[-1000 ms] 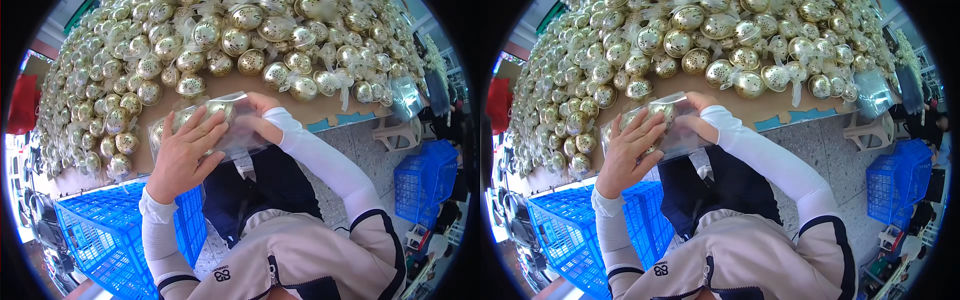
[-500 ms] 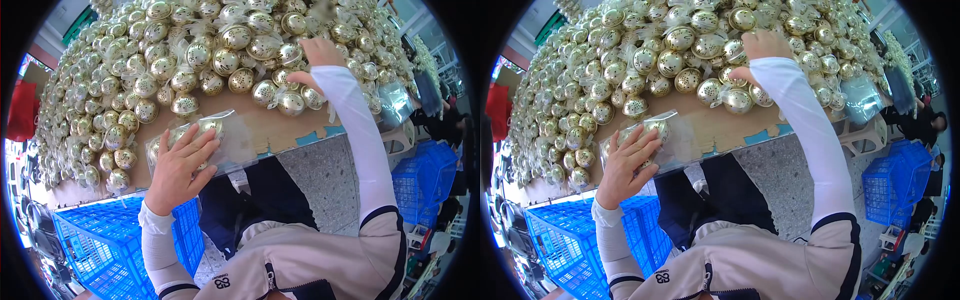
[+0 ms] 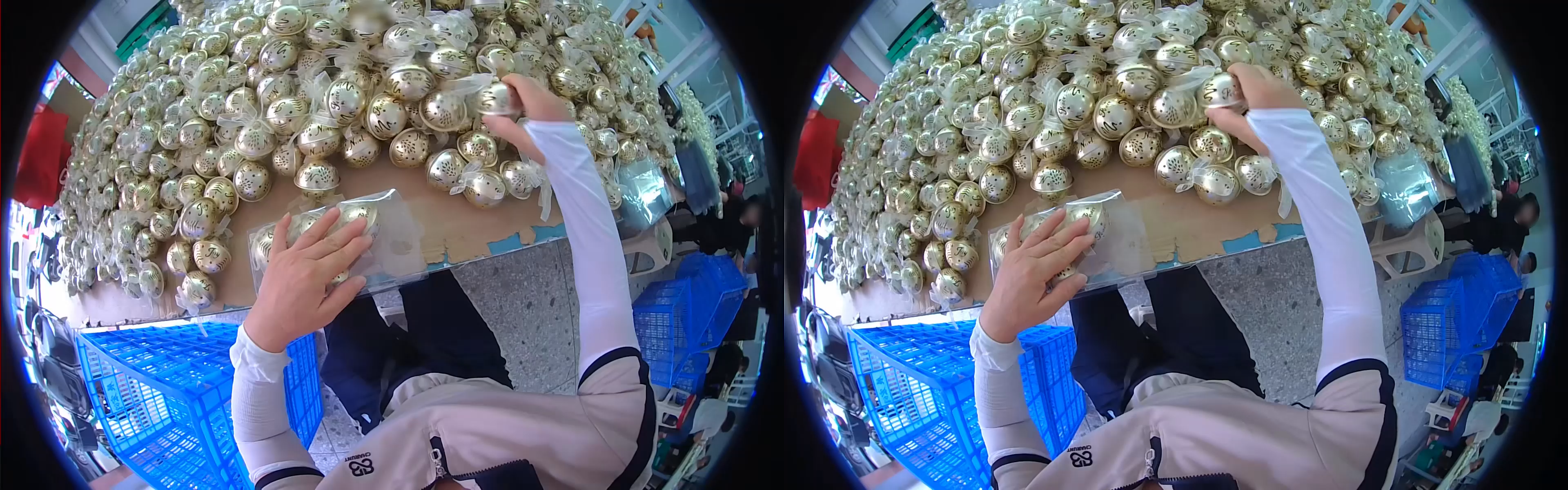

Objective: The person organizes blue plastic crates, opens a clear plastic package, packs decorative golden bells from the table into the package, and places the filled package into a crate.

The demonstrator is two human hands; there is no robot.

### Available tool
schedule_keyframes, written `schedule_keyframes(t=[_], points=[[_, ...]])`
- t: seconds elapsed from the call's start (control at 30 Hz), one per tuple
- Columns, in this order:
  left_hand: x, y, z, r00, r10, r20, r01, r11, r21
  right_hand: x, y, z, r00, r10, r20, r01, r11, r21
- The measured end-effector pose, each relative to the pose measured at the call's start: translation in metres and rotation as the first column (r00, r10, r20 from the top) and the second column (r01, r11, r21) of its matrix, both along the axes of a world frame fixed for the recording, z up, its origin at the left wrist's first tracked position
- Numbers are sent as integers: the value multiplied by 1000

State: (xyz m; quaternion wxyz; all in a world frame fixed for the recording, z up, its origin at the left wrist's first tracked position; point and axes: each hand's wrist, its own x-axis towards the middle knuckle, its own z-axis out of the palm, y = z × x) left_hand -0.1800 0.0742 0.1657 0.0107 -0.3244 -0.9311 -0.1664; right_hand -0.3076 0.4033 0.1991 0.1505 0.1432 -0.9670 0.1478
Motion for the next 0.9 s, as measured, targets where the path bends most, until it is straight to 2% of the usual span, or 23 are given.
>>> schedule_keyframes(t=[0.1,0.13,0.23,0.33,0.43,0.57,0.6,0.7,0.8,0.9], points=[[1,-1,-2,1000,1,-10,-1,1000,5,46,-10,11,948,315,-38,-309,890,-334],[1,-1,-3,1000,1,-16,-1,1000,4,55,-12,9,857,465,-222,-497,860,-118],[0,-1,-3,1000,-4,-3,4,1000,18,95,-26,-18,856,496,-146,-502,865,-1],[1,1,-3,1000,2,9,-3,1000,27,115,-44,-55,914,402,-48,-397,914,83],[0,2,-4,1000,-1,2,1,1000,22,108,-50,-74,966,240,-98,-233,970,73],[0,1,-3,1000,5,16,-5,1000,4,102,-53,-89,955,239,-175,-240,971,14],[0,0,-3,1000,7,17,-7,1000,1,104,-49,-90,977,212,19,-210,975,-69],[0,1,-4,1000,8,19,-8,1000,-5,107,-47,-84,961,242,134,-223,964,-142],[-1,1,-4,1000,7,20,-7,1000,-7,113,-48,-82,909,412,68,-389,894,-223],[0,1,-4,1000,7,20,-7,1000,-4,107,-37,-83,829,552,90,-504,807,-306]])
